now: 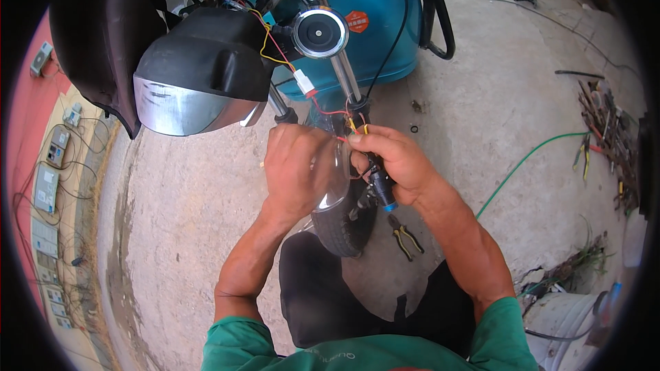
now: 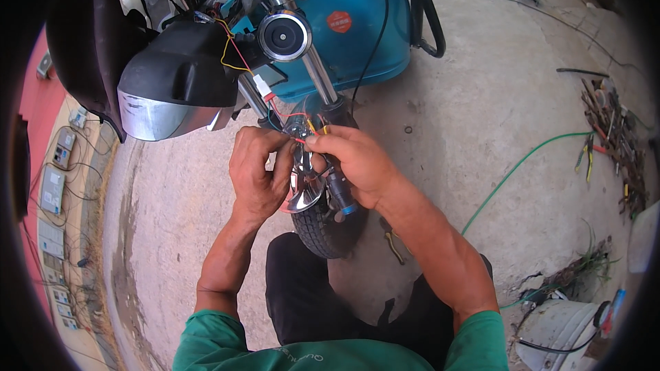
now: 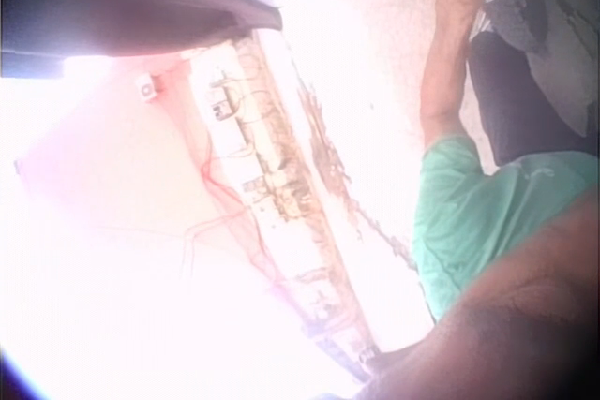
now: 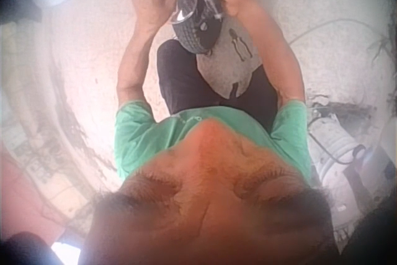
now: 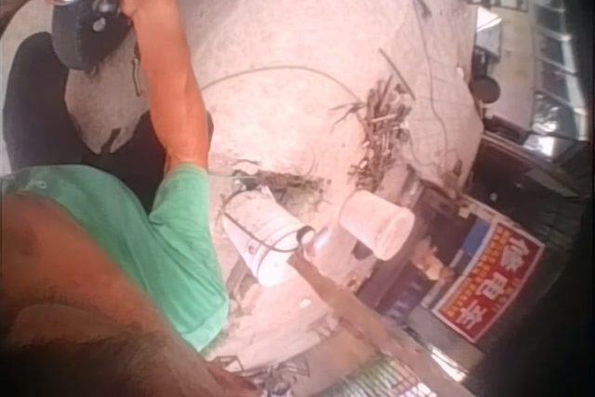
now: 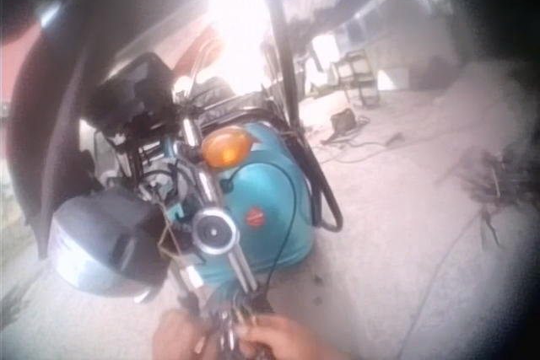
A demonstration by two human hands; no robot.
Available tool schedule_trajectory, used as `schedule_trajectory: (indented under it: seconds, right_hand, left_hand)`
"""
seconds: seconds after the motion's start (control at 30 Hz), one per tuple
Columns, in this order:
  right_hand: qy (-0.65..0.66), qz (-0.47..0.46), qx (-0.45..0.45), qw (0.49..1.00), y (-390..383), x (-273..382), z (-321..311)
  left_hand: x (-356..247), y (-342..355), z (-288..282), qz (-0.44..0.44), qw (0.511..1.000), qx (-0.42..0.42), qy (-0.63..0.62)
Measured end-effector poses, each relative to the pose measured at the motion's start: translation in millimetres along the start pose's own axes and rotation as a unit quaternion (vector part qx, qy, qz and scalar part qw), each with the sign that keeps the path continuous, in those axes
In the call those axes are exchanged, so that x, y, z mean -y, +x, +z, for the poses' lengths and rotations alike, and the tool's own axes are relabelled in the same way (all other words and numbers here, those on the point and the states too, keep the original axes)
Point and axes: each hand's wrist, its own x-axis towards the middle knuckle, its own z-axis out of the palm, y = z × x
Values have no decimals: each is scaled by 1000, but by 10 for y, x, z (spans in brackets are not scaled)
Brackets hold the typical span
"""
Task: The person connects and tapes wires on a bicycle's front end, then works on components under the handlebars.
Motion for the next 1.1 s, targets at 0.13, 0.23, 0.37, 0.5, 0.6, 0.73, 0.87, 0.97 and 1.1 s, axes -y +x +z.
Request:
schedule_trajectory:
  seconds: [0.13,0.23,0.37,0.5,0.6,0.73,0.87,0.97,1.1]
  right_hand:
    - [18,11,-10,1000,-36,-45,13]
    - [-26,-31,-22,999,-23,-81,-30]
    - [-125,-79,-64,987,-50,-82,36]
    - [-204,-124,-90,967,-111,-103,75]
    - [-191,-133,-80,969,-122,-99,51]
    - [-175,-132,-85,972,-99,-96,34]
    - [-195,-132,-88,968,-111,-89,57]
    - [-231,-125,-108,959,-157,-79,149]
    - [-188,-154,-114,963,-182,-145,193]
  left_hand:
    - [18,-96,11,-224,938,35,-263]
    - [18,-26,56,-392,799,37,-455]
    - [83,1,137,-422,756,36,-500]
    - [186,20,244,-460,699,-64,-544]
    - [164,25,239,-436,692,-107,-565]
    - [41,-4,255,-421,693,-25,-584]
    - [-31,95,224,-418,691,-39,-588]
    - [-69,83,247,-433,666,-67,-604]
    - [-68,45,321,-418,627,-87,-652]
